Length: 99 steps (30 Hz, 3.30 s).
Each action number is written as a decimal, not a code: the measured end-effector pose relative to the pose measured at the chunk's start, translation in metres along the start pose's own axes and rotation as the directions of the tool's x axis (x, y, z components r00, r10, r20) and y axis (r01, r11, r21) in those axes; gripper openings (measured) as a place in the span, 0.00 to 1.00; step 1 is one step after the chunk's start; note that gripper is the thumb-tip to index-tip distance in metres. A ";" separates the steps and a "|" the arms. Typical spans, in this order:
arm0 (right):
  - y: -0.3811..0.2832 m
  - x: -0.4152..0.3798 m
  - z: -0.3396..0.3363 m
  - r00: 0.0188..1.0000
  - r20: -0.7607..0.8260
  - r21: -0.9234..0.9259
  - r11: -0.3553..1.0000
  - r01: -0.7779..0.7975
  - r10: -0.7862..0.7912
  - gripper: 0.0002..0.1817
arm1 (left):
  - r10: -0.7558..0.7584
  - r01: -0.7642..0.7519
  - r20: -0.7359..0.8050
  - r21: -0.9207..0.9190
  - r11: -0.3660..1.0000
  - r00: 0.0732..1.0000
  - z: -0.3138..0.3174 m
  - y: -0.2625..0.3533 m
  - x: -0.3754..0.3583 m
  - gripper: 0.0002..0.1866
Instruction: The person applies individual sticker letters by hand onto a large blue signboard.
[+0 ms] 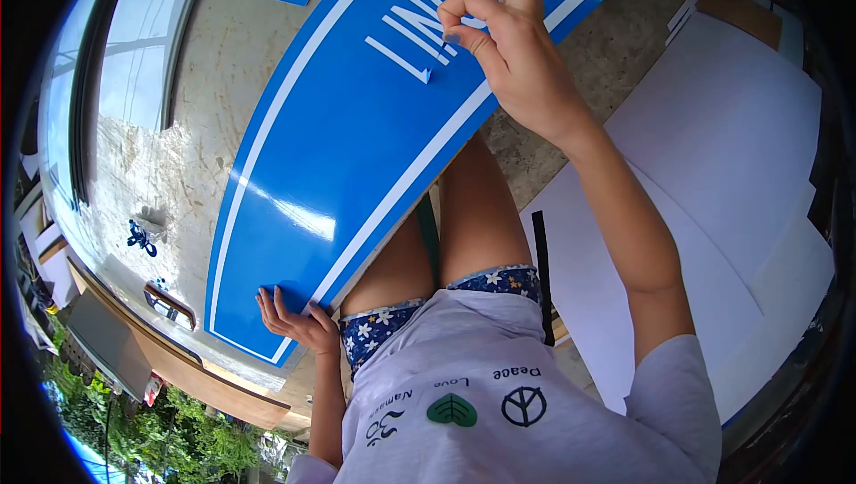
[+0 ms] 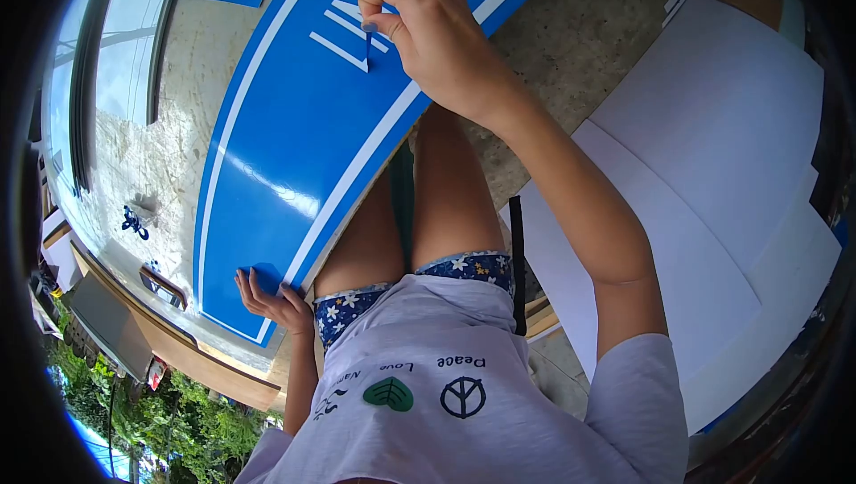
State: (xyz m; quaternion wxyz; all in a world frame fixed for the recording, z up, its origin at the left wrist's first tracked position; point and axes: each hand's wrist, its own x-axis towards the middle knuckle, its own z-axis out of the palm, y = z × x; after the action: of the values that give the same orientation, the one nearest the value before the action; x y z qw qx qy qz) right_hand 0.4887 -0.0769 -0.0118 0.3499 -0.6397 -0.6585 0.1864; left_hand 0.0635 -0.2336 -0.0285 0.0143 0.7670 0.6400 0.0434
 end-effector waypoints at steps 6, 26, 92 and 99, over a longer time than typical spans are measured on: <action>0.000 0.012 -0.004 0.995 0.055 0.154 0.984 -0.085 0.078 0.04 | -0.002 0.002 0.008 -0.001 1.000 1.000 0.000 -0.001 0.000 0.31; -0.003 0.040 -0.030 0.994 -0.038 0.312 0.947 -0.082 0.099 0.04 | 0.005 -0.005 -0.015 0.017 1.000 1.000 0.000 0.001 0.002 0.31; -0.162 -0.221 -0.066 0.884 -0.250 0.339 0.891 -0.302 0.395 0.15 | -0.420 0.385 -0.131 -0.231 0.894 0.898 0.006 -0.211 0.226 0.21; -0.160 -0.208 -0.059 0.902 -0.212 0.361 0.888 -0.285 0.375 0.12 | -0.260 0.237 -0.253 -0.120 0.964 0.932 -0.011 -0.201 0.231 0.26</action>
State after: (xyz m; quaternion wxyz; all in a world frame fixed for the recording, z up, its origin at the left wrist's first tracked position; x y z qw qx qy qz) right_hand 0.4031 -0.3088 0.0937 0.5004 -0.6970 -0.4443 0.2576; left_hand -0.0938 0.0294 -0.0219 -0.0332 0.6656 0.7254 0.1721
